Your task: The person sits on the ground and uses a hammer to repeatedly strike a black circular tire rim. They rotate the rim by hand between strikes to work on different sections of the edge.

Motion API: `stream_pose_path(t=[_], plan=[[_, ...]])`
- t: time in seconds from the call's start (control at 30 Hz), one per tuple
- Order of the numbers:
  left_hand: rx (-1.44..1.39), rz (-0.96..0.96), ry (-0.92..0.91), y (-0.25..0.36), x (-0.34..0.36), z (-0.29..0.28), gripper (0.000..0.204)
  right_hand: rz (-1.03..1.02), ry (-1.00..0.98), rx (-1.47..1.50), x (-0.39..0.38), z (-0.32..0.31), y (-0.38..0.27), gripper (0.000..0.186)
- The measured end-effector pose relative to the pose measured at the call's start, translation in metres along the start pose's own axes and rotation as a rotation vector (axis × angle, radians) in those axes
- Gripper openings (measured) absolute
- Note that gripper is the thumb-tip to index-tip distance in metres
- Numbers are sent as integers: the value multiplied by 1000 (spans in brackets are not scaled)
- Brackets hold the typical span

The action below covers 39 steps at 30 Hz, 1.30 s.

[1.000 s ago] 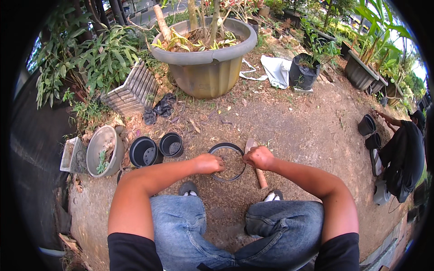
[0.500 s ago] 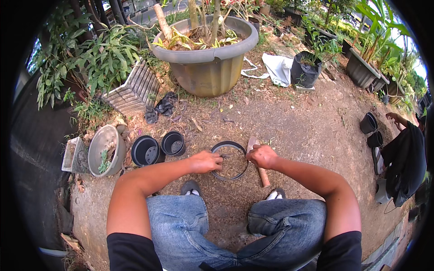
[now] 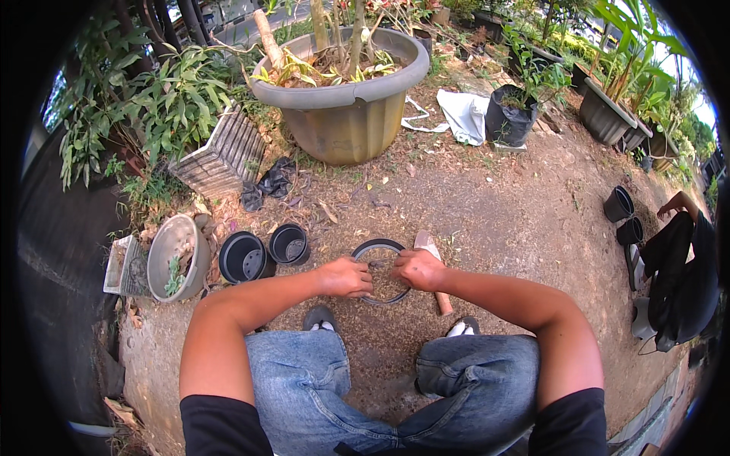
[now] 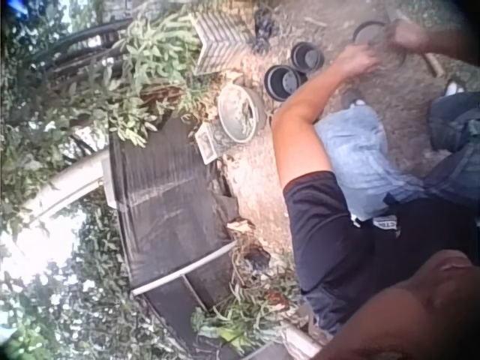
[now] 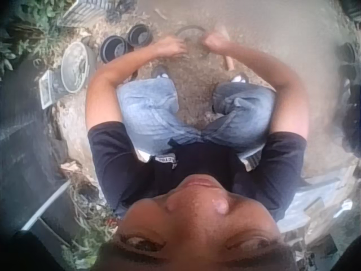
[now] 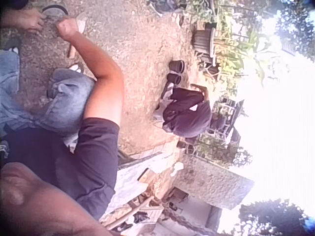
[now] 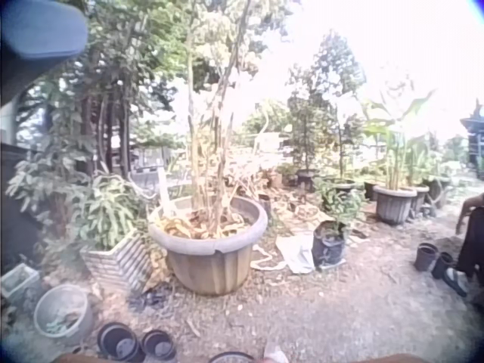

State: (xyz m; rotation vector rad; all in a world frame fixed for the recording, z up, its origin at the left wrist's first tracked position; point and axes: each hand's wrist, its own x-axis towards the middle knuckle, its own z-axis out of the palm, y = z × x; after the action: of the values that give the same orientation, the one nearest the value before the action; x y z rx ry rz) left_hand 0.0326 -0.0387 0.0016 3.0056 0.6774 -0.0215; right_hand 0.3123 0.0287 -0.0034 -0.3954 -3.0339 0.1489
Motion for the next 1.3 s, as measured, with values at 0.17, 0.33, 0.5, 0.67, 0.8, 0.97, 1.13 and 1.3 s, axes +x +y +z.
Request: stream_pose_path(t=[0.17,0.33,0.5,0.67,0.8,0.97,1.13,1.3], plan=[[-34,22,80,5,2,-2,14,-75,63,37,8,10,-4,22],[-63,-6,59,9,0,-3,15,-53,-10,39,-1,9,-4,27],[-60,21,68,10,2,5,24,-45,-118,-15,-11,10,1,34],[-51,29,57,13,3,-1,29,96,-188,2,-6,3,-5,35],[-57,16,33,12,4,-2,25,163,-284,7,-2,2,-2,29],[-98,1,66,11,4,1,17,211,-347,27,3,11,2,25],[-76,13,101,11,3,3,11,210,-336,32,4,8,-2,18],[-77,1,84,10,2,7,12,209,-334,5,7,11,-6,14]])
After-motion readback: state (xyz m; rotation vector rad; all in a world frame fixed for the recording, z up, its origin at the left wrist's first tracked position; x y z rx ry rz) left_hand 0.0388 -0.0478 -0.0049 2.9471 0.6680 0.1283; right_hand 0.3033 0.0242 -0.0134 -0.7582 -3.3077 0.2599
